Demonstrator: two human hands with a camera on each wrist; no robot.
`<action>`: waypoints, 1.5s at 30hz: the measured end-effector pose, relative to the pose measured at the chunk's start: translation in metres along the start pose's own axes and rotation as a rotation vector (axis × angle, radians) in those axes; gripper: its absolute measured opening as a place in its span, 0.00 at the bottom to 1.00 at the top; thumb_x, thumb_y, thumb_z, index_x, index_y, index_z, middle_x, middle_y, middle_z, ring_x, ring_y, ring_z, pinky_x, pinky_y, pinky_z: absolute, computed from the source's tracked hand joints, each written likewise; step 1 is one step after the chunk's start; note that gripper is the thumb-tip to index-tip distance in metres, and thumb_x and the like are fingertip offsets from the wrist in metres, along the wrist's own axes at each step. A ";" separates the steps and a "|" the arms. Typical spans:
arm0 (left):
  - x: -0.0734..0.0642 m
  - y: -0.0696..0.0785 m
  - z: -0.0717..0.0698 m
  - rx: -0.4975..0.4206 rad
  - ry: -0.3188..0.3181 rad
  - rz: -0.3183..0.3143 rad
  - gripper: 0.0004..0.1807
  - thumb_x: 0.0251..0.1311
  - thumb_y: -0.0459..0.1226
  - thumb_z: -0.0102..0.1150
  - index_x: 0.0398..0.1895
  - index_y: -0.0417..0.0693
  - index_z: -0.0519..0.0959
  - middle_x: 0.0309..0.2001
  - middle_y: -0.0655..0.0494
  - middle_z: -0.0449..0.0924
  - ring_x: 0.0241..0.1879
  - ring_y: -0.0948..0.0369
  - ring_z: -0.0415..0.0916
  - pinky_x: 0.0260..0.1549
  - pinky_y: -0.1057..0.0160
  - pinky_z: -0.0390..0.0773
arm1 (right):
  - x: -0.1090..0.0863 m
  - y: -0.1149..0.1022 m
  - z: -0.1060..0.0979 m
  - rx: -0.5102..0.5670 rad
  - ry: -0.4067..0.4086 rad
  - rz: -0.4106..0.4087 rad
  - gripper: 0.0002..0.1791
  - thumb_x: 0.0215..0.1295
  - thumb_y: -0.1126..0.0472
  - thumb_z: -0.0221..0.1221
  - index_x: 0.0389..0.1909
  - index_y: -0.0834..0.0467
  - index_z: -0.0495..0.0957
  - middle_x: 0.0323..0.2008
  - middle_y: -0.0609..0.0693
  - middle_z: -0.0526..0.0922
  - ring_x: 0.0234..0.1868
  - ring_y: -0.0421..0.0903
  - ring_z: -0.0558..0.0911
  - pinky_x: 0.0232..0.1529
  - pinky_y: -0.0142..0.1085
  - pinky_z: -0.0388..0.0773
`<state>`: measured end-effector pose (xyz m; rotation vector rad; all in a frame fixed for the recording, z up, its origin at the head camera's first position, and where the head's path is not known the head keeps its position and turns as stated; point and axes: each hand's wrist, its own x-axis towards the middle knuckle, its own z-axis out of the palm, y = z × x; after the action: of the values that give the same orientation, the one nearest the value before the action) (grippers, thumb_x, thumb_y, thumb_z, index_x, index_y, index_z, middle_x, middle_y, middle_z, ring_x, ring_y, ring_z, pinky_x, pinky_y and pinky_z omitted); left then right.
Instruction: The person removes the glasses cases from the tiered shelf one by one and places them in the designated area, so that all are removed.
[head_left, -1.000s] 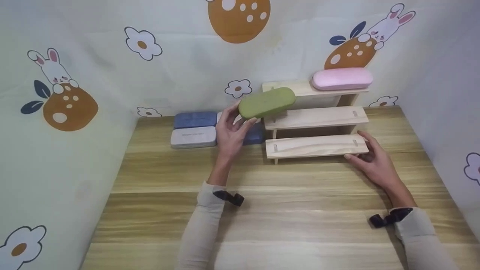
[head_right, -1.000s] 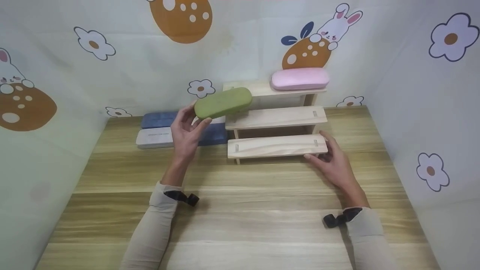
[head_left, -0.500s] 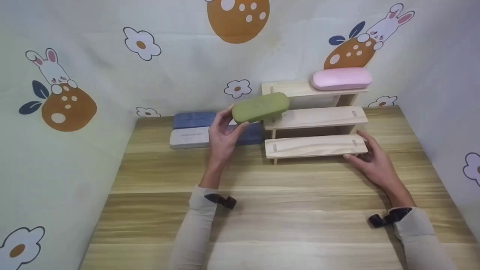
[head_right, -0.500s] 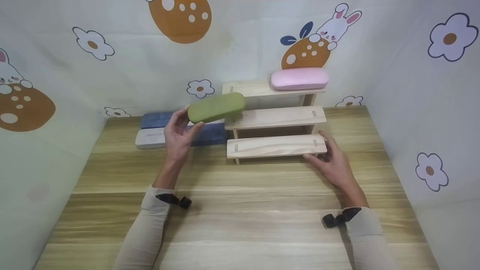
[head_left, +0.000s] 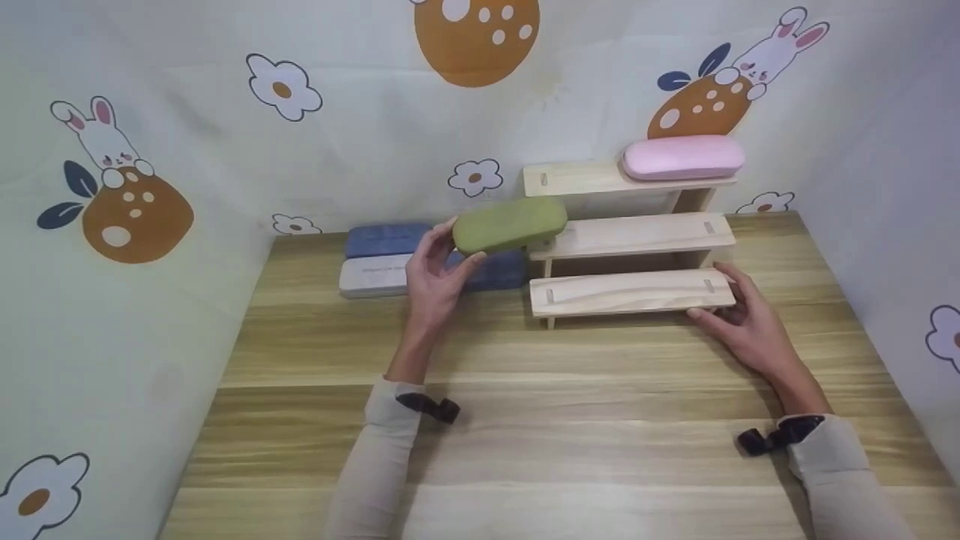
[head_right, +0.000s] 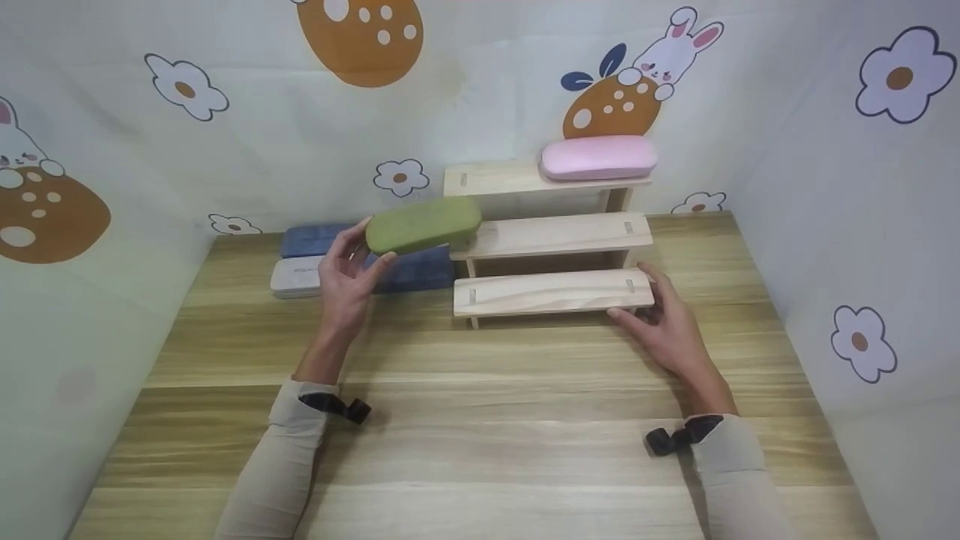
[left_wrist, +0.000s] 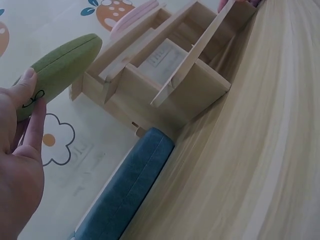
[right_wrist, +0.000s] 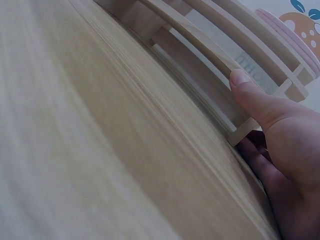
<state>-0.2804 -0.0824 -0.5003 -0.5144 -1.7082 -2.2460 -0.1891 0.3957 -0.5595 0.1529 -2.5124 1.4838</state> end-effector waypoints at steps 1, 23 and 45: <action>0.000 0.000 -0.001 0.002 -0.003 -0.005 0.35 0.59 0.21 0.75 0.70 0.34 0.75 0.70 0.40 0.78 0.70 0.50 0.78 0.69 0.35 0.80 | 0.000 0.000 0.000 0.000 0.001 0.000 0.49 0.66 0.66 0.75 0.84 0.54 0.60 0.62 0.61 0.82 0.55 0.26 0.84 0.56 0.16 0.80; -0.017 0.004 -0.047 -0.013 0.038 -0.111 0.36 0.57 0.21 0.76 0.70 0.36 0.76 0.70 0.42 0.77 0.73 0.49 0.77 0.72 0.50 0.81 | -0.002 -0.001 -0.001 -0.012 -0.003 -0.006 0.49 0.69 0.65 0.73 0.85 0.54 0.58 0.65 0.65 0.81 0.59 0.24 0.81 0.59 0.13 0.77; -0.038 -0.007 -0.083 0.141 -0.057 -0.184 0.35 0.56 0.24 0.79 0.69 0.38 0.77 0.68 0.43 0.79 0.70 0.51 0.80 0.69 0.60 0.83 | -0.001 -0.003 0.001 0.009 -0.009 -0.017 0.48 0.69 0.67 0.72 0.85 0.57 0.57 0.62 0.62 0.81 0.56 0.26 0.83 0.57 0.15 0.80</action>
<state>-0.2586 -0.1604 -0.5435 -0.4088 -1.9997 -2.2284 -0.1875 0.3935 -0.5575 0.1820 -2.5059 1.4911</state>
